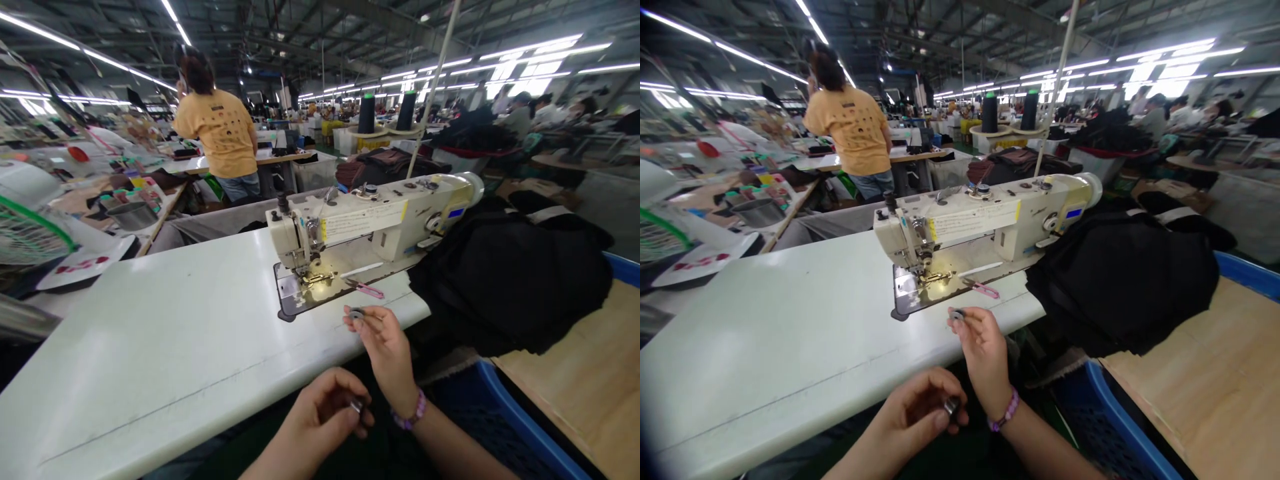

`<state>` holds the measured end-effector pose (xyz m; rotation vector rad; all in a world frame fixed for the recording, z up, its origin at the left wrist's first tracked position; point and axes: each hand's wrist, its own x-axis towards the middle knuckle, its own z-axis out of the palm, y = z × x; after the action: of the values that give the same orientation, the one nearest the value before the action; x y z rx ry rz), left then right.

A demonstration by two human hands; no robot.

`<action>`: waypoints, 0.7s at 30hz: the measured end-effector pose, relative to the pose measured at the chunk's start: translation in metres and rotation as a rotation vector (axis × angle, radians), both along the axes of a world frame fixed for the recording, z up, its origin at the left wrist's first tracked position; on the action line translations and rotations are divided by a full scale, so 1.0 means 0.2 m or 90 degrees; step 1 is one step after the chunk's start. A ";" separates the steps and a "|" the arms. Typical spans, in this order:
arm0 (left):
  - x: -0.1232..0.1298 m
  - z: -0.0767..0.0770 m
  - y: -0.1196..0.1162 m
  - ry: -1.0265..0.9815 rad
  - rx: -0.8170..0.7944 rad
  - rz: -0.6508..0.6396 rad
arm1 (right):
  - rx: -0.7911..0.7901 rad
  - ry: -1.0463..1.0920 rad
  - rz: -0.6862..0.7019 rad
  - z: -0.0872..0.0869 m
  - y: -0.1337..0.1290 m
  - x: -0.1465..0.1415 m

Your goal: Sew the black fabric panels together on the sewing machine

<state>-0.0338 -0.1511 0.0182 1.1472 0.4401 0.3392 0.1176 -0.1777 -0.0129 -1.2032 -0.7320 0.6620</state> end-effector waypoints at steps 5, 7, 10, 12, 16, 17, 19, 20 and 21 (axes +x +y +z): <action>-0.03 -0.04 0.08 0.049 -0.003 0.093 | 0.108 -0.022 -0.001 0.03 -0.02 0.02; -0.02 -0.03 0.11 0.122 0.101 0.104 | 0.137 -0.095 -0.030 0.04 -0.04 0.03; 0.00 0.03 0.15 0.193 0.308 0.214 | 0.134 -0.156 -0.050 0.07 -0.05 0.03; 0.02 0.08 0.18 0.161 0.430 0.300 | 0.118 -0.147 -0.027 0.10 -0.05 0.02; 0.06 0.15 0.22 0.054 0.599 0.271 | 0.089 -0.093 0.035 0.13 -0.05 0.02; 0.07 0.16 0.23 0.039 0.629 0.263 | 0.071 -0.068 0.064 0.13 -0.05 0.02; 0.07 0.15 0.25 0.037 0.687 0.286 | 0.006 0.030 0.146 0.12 -0.06 0.03; 0.07 0.15 0.26 0.042 0.714 0.308 | -0.034 0.100 0.196 0.12 -0.06 0.03; 0.06 0.13 0.27 0.047 0.735 0.331 | -0.070 0.166 0.246 0.11 -0.05 0.04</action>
<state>-0.0217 -0.0978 0.0448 2.1631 0.6278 1.0945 0.1252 -0.1884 0.0101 -1.0554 -0.7196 1.1692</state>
